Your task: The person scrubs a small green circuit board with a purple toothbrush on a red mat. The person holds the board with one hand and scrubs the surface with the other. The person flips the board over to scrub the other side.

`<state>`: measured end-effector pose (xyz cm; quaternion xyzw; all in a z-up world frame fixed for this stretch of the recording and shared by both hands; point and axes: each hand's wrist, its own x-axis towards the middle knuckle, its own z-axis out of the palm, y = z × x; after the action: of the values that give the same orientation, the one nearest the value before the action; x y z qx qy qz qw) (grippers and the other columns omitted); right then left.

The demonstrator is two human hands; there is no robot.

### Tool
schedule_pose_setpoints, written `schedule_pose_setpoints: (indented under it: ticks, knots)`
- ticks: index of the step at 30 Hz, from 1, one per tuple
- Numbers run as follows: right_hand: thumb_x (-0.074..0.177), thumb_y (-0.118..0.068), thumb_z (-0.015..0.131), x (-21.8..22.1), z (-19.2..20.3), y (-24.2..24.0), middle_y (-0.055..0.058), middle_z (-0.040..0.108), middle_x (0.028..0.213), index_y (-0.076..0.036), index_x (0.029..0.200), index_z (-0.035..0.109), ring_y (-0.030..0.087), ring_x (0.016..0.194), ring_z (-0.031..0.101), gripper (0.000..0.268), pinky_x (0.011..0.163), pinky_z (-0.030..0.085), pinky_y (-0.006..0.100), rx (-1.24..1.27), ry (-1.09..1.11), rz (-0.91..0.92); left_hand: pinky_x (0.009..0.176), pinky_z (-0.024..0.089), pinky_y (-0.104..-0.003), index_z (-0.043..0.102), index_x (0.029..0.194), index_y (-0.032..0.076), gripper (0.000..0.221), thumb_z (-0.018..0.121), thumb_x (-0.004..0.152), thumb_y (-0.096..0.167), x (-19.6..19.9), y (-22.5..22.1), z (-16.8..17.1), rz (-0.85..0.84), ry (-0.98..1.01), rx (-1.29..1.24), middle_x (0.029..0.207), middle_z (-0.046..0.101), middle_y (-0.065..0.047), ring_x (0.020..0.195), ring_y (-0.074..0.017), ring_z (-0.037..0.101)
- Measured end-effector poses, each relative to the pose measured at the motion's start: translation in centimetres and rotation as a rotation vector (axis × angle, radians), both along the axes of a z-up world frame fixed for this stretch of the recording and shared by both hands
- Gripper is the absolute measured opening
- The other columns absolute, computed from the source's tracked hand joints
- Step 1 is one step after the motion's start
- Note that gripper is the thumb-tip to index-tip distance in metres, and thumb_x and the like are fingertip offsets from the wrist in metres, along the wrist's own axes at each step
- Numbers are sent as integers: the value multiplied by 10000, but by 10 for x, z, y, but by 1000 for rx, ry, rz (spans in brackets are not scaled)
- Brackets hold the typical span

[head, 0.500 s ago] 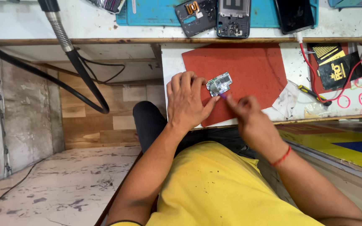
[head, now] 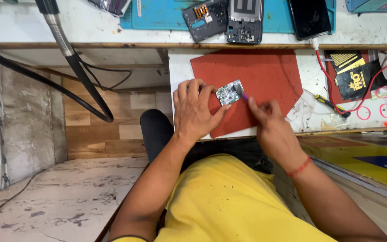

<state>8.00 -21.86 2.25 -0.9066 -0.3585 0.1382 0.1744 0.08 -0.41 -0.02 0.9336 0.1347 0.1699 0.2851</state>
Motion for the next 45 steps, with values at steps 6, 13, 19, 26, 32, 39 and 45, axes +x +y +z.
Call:
schedule_pose_setpoints:
  ticks: [6, 13, 19, 26, 32, 39, 45]
  knots:
    - [824, 43, 535, -13, -3, 8, 179, 589, 1147, -177, 1434, 588, 379, 901, 700, 651, 650, 568, 481, 36, -23, 147, 992, 368, -487, 720, 1077, 129, 494, 867, 718, 433, 0, 1, 3, -2, 30, -12, 1175, 560, -80, 1174, -303, 472]
    - [852, 12, 576, 8, 2, 3, 147, 593, 1128, -216, 1443, 609, 370, 752, 667, 635, 615, 557, 471, 13, -77, 164, 997, 382, -485, 711, 1095, 113, 507, 877, 747, 442, 1, 4, 4, -14, -10, 0, 1166, 556, -81, 1173, -304, 476]
    - [850, 21, 587, 9, -3, 8, 164, 593, 1159, -212, 1460, 576, 377, 714, 666, 653, 610, 558, 467, -5, -39, 177, 985, 394, -476, 719, 1089, 114, 506, 879, 742, 446, -4, 5, 3, -1, -7, -33, 1148, 555, -76, 1164, -299, 482]
    - [812, 52, 584, 5, -1, -2, 189, 590, 1161, -225, 1453, 603, 410, 809, 669, 698, 705, 560, 490, 27, -24, 161, 974, 397, -475, 724, 1071, 120, 504, 889, 720, 441, -6, 2, 3, -7, -56, -15, 1143, 557, -79, 1144, -302, 486]
    - [915, 28, 601, 0, -1, -6, 202, 600, 1120, -130, 1420, 630, 416, 855, 659, 530, 708, 544, 486, 110, -29, 156, 962, 404, -465, 726, 1092, 123, 501, 888, 730, 430, -9, 0, -2, -8, -33, -36, 1128, 552, -69, 1131, -295, 485]
    - [787, 63, 580, 2, -3, 4, 206, 574, 1120, -160, 1436, 603, 413, 836, 653, 687, 676, 540, 489, 130, -34, 214, 959, 396, -464, 719, 1079, 118, 497, 883, 739, 441, -5, 3, 3, -13, -24, -15, 1142, 551, -75, 1146, -296, 483]
    - [845, 68, 571, 15, -1, 4, 188, 574, 1158, -187, 1479, 578, 403, 844, 668, 684, 707, 570, 466, 133, -63, 136, 959, 388, -480, 728, 1063, 116, 483, 885, 744, 443, -4, 2, 3, -12, -22, -34, 1120, 557, -74, 1131, -301, 487]
